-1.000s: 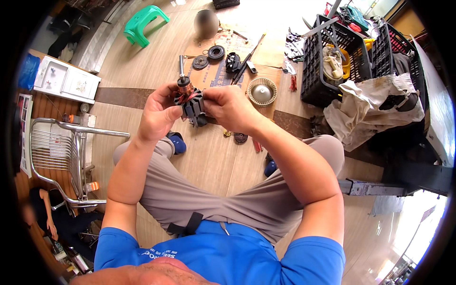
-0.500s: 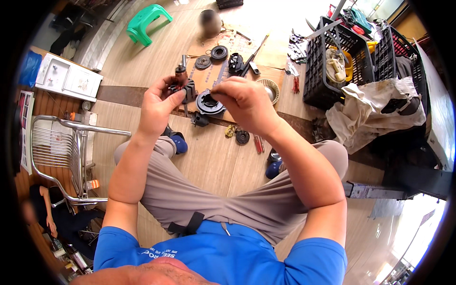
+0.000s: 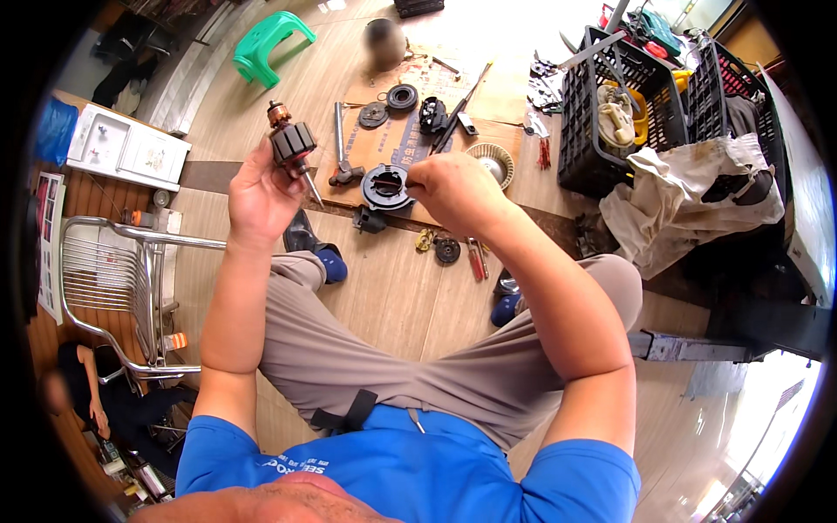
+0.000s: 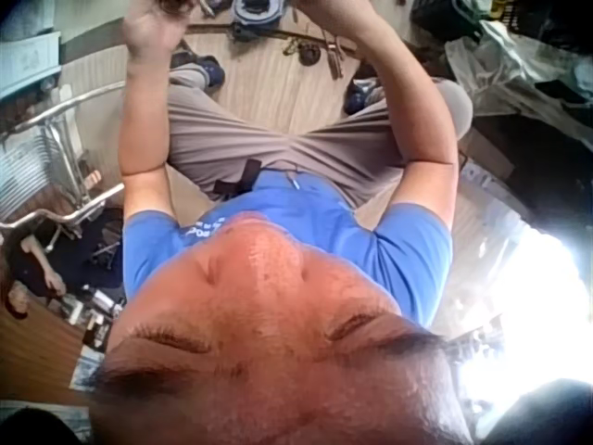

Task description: The person assembles components of an electric motor by hand, inserting a rotor into a housing and aligning internal wiring.

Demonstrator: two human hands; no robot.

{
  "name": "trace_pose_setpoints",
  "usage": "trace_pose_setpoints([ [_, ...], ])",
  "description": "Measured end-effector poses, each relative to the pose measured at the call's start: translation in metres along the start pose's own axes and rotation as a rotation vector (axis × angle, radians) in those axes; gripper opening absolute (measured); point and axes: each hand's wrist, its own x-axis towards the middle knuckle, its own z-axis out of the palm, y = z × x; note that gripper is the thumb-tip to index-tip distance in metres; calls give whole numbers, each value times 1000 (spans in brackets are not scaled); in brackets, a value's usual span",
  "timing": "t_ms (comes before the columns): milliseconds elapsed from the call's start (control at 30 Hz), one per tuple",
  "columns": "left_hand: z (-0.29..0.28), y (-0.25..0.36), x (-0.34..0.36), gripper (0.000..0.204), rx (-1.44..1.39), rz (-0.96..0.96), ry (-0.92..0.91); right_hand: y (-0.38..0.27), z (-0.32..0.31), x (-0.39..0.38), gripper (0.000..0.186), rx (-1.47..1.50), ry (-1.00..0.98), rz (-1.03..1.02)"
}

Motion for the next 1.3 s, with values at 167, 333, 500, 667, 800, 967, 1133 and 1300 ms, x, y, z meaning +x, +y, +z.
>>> trace_pose_setpoints([
  [167, 12, -11, -3, 39, 151, 35, -150, 4, 9, -4, 66, 398, -100, -157],
  [333, 28, -23, -14, 45, 303, 16, -307, -7, 27, 1, 50, 1044, -77, -107],
  [500, 36, -30, -21, 47, 364, 3, -395, -18, 29, 4, 22, 1300, -147, 28],
  [667, 34, -28, -20, 48, 426, -4, -397, -18, 19, 1, 12, 927, 112, 133],
  [800, 35, -27, -20, 47, 440, 18, -368, -13, 22, 1, 12, 936, 252, 118],
  [967, 46, -22, -20, 46, 556, 47, -234, -1, 20, 0, 12, 948, 337, 72],
  [1133, 37, -19, -17, 43, 633, 46, -175, -1, 14, 0, 13, 909, 365, 105],
  [1300, 33, -20, -13, 44, 661, 35, -170, -8, 2, -4, 12, 980, 292, 191],
])
